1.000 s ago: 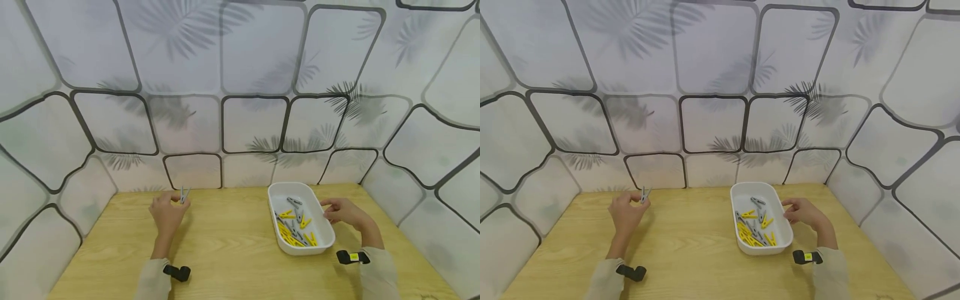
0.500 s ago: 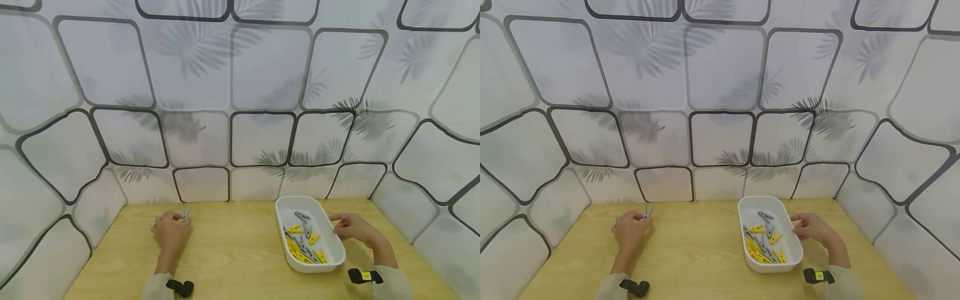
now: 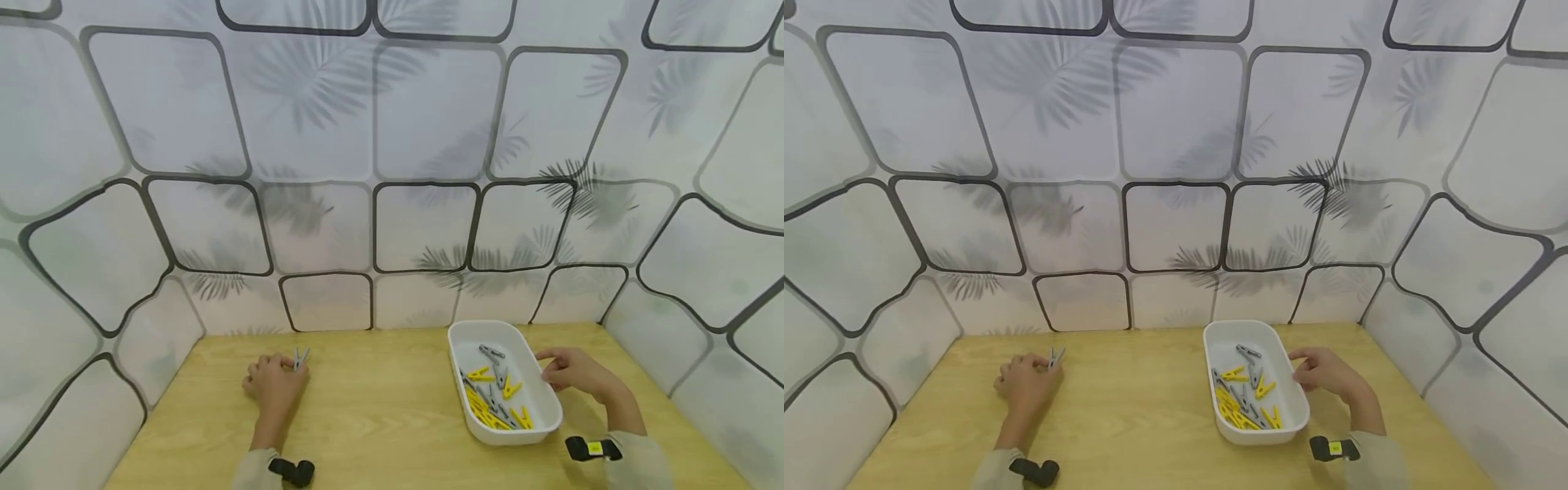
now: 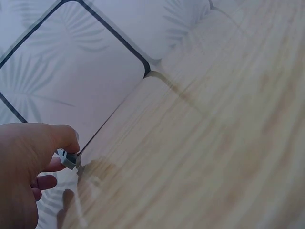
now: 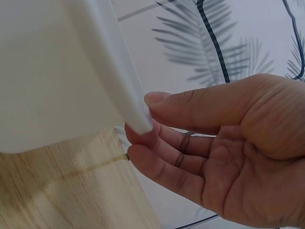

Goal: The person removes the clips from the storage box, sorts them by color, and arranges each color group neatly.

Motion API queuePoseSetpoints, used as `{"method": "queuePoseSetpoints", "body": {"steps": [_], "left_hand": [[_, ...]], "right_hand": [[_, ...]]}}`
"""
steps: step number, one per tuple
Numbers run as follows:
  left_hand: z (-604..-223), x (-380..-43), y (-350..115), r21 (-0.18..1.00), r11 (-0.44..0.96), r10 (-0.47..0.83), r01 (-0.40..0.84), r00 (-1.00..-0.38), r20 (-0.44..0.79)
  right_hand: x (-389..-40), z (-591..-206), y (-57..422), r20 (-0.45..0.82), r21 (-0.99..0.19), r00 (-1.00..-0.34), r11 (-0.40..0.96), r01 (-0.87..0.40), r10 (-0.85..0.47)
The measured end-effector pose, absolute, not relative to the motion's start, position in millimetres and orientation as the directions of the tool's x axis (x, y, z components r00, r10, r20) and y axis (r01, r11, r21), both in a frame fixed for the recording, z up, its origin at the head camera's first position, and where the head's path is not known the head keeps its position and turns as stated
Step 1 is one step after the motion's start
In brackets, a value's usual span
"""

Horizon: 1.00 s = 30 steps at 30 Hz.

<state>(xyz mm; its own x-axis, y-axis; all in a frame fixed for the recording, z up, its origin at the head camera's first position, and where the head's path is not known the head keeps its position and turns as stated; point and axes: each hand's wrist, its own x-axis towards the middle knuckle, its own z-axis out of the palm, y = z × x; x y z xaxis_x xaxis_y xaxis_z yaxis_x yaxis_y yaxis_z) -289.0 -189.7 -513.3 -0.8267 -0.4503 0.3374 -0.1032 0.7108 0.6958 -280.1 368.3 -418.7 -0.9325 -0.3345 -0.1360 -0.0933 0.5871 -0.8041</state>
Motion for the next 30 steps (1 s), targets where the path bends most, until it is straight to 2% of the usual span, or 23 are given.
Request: {"method": "queuePoseSetpoints", "body": {"steps": [8, 18, 25, 30], "left_hand": [[-517.7, -286.3, -189.0, 0.669, 0.729, -0.421, -0.144, -0.865, 0.273], [-510.9, -289.9, -193.8, 0.681, 0.709, -0.457, -0.184, -0.855, 0.244], [-501.3, -291.3, -190.3, 0.68, 0.72, -0.431, -0.14, -0.858, 0.28], [-492.6, -285.7, -182.6, 0.676, 0.736, -0.373, -0.033, -0.853, 0.365]], "right_hand": [[-276.6, -422.5, 372.3, -0.155, -0.816, -0.931, 0.574, -0.069, -0.331], [-280.3, -416.0, 363.8, -0.144, -0.79, -0.947, 0.61, -0.065, -0.287], [-280.3, -413.6, 363.2, -0.154, -0.785, -0.95, 0.618, -0.05, -0.271], [-280.6, -413.2, 361.1, -0.155, -0.783, -0.951, 0.62, -0.048, -0.269]]}}
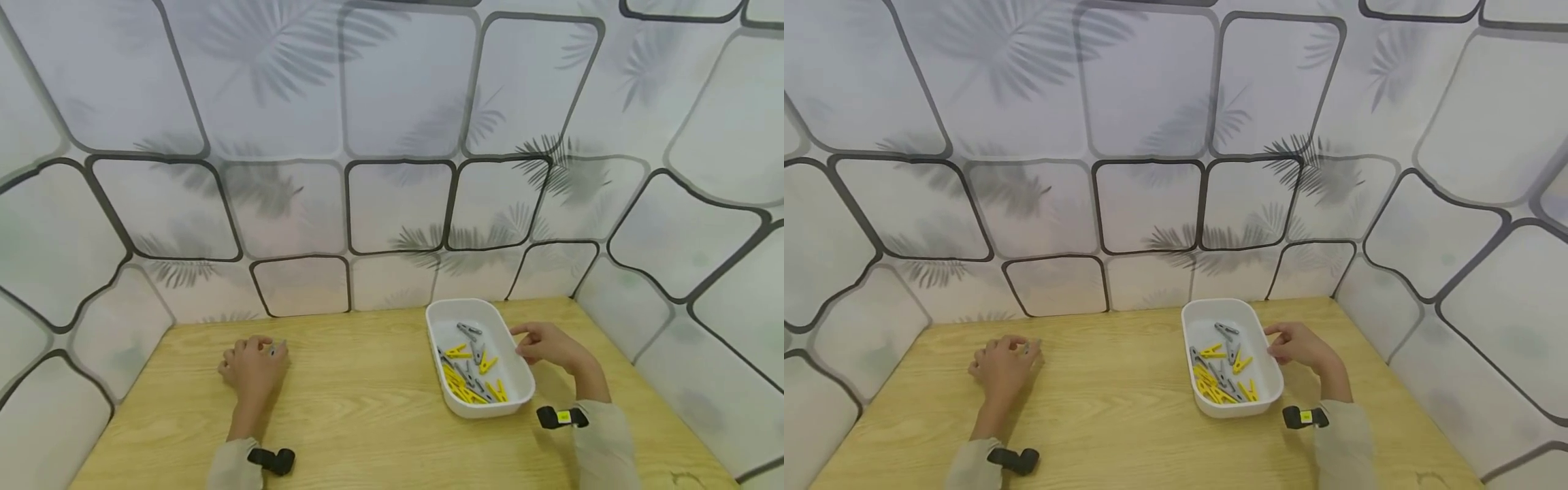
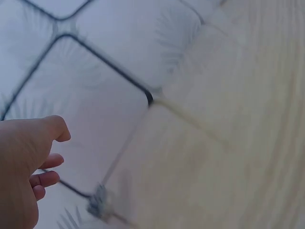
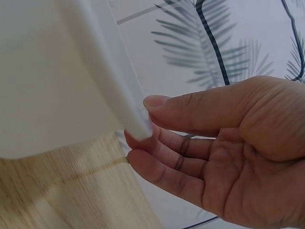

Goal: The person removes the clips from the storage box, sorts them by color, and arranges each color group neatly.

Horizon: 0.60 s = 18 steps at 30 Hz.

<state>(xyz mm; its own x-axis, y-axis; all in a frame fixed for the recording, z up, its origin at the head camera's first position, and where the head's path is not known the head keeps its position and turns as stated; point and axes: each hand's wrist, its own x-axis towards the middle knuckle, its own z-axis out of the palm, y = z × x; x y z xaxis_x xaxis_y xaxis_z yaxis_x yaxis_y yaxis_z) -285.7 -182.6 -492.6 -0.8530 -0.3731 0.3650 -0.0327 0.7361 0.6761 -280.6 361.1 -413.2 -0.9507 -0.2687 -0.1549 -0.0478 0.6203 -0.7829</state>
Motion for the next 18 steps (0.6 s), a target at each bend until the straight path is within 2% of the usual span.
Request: {"method": "queuePoseSetpoints", "body": {"steps": [5, 9, 14, 18], "left_hand": [[-458.9, -282.2, -150.8, 0.685, 0.714, -0.265, 0.143, -0.851, 0.454], [-433.1, -282.1, -106.1, 0.667, 0.686, -0.151, 0.291, -0.839, 0.522], [-405.4, -289.0, -39.4, 0.574, 0.664, 0.088, 0.479, -0.812, 0.576], [-390.8, -290.2, 6.8, 0.488, 0.643, 0.315, 0.589, -0.785, 0.533]], "right_hand": [[-282.2, -412.5, 358.7, -0.151, -0.783, -0.952, 0.62, -0.048, -0.265], [-283.8, -412.2, 355.3, -0.155, -0.785, -0.952, 0.619, -0.043, -0.263], [-282.1, -412.4, 355.8, -0.161, -0.781, -0.956, 0.624, -0.027, -0.244], [-280.3, -411.7, 358.3, -0.16, -0.782, -0.958, 0.623, -0.024, -0.237]]}}
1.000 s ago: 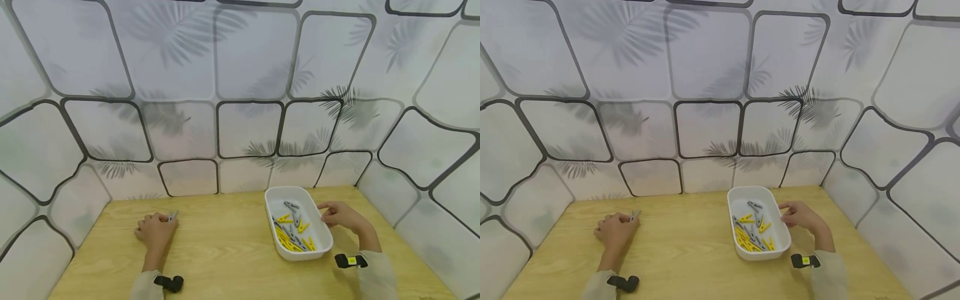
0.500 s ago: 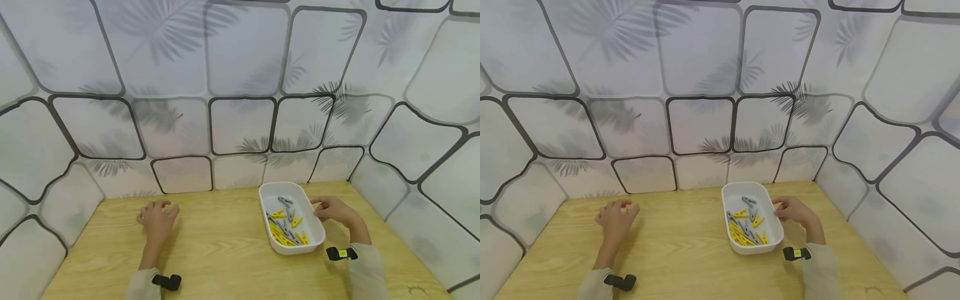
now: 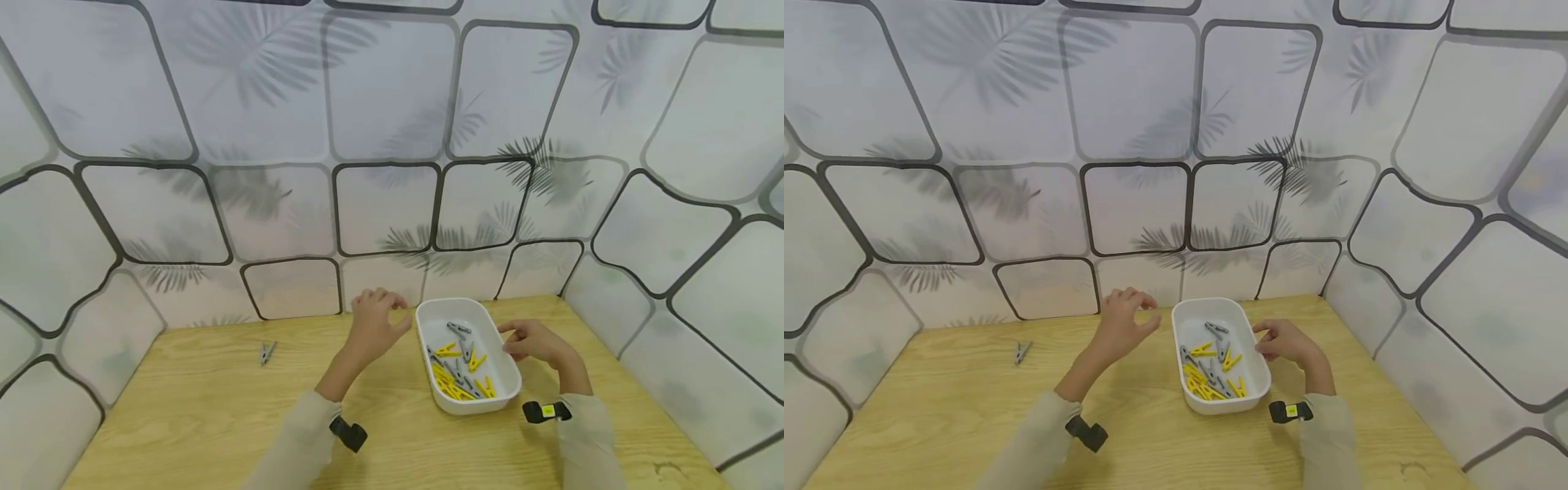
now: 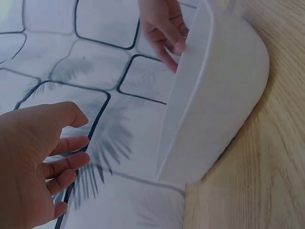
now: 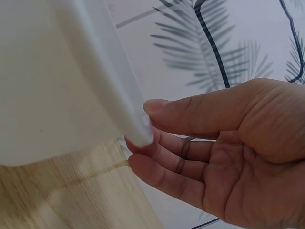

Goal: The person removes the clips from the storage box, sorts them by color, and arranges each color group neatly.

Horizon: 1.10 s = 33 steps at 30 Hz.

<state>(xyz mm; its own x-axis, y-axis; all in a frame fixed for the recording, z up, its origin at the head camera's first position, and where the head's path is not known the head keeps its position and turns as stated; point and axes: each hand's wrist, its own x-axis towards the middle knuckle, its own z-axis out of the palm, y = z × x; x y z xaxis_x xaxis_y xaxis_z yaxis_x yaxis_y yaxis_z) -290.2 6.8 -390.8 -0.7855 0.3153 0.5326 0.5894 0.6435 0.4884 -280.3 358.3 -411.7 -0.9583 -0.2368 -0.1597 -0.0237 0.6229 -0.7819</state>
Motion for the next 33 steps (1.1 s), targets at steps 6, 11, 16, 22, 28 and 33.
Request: {"method": "queuePoseSetpoints", "body": {"steps": [6, 11, 16, 22, 28, 33], "left_hand": [[-393.7, -295.6, 57.1, 0.316, 0.69, 0.537, 0.651, -0.753, 0.38], [-402.2, -305.3, 88.7, 0.264, 0.727, 0.596, 0.634, -0.773, 0.218], [-409.1, -315.8, 109.8, 0.253, 0.76, 0.591, 0.598, -0.799, 0.114], [-421.4, -319.9, 120.9, 0.18, 0.797, 0.573, 0.576, -0.816, 0.072], [-434.0, -317.9, 121.4, 0.191, 0.813, 0.55, 0.551, -0.833, 0.058], [-440.7, -321.7, 123.6, 0.19, 0.807, 0.56, 0.559, -0.827, 0.056]], "right_hand": [[-279.9, -414.3, 359.1, -0.142, -0.791, -0.956, 0.61, -0.046, -0.257], [-277.6, -415.4, 360.4, -0.144, -0.791, -0.956, 0.611, -0.045, -0.257], [-281.6, -415.8, 359.3, -0.143, -0.789, -0.957, 0.613, -0.044, -0.253], [-285.4, -414.1, 355.7, -0.131, -0.805, -0.954, 0.591, -0.057, -0.269], [-282.3, -412.1, 355.3, -0.141, -0.798, -0.955, 0.601, -0.046, -0.26], [-279.7, -410.9, 359.1, -0.151, -0.795, -0.955, 0.606, -0.037, -0.257]]}}
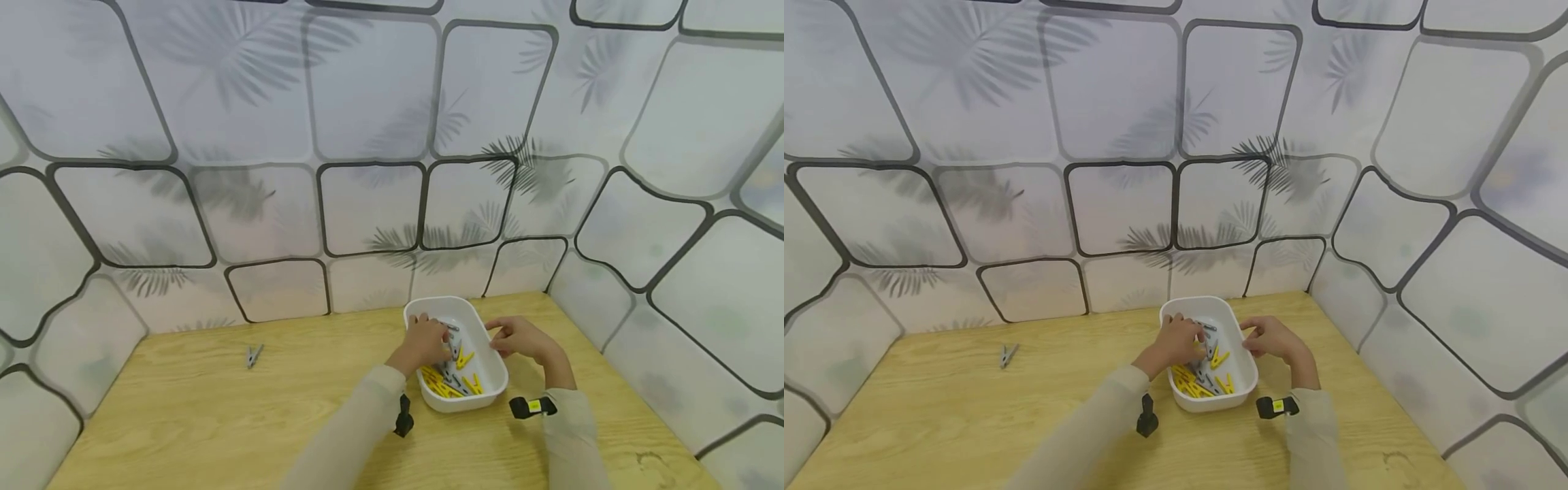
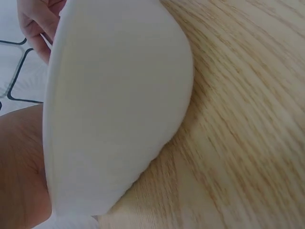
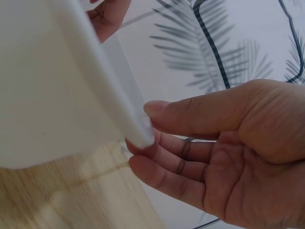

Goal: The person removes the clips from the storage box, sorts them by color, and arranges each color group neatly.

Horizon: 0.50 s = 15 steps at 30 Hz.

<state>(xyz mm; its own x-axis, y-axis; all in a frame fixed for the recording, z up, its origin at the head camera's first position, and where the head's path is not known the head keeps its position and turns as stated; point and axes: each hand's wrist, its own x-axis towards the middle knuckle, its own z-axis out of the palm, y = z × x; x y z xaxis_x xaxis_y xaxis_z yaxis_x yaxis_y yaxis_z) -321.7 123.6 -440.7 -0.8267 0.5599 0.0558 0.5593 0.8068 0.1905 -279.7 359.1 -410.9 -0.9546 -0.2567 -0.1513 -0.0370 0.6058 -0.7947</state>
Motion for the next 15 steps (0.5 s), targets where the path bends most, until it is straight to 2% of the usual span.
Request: {"method": "queuePoseSetpoints", "body": {"steps": [11, 15], "left_hand": [[-442.7, -326.4, 127.1, 0.139, 0.809, 0.573, 0.572, -0.819, 0.035], [-443.1, -324.5, 130.8, 0.055, 0.813, 0.58, 0.58, -0.815, 0.013]], "right_hand": [[-282.9, -412.6, 358.9, -0.143, -0.801, -0.953, 0.596, -0.048, -0.268], [-282.2, -412.6, 360.0, -0.145, -0.801, -0.954, 0.597, -0.041, -0.261]]}}
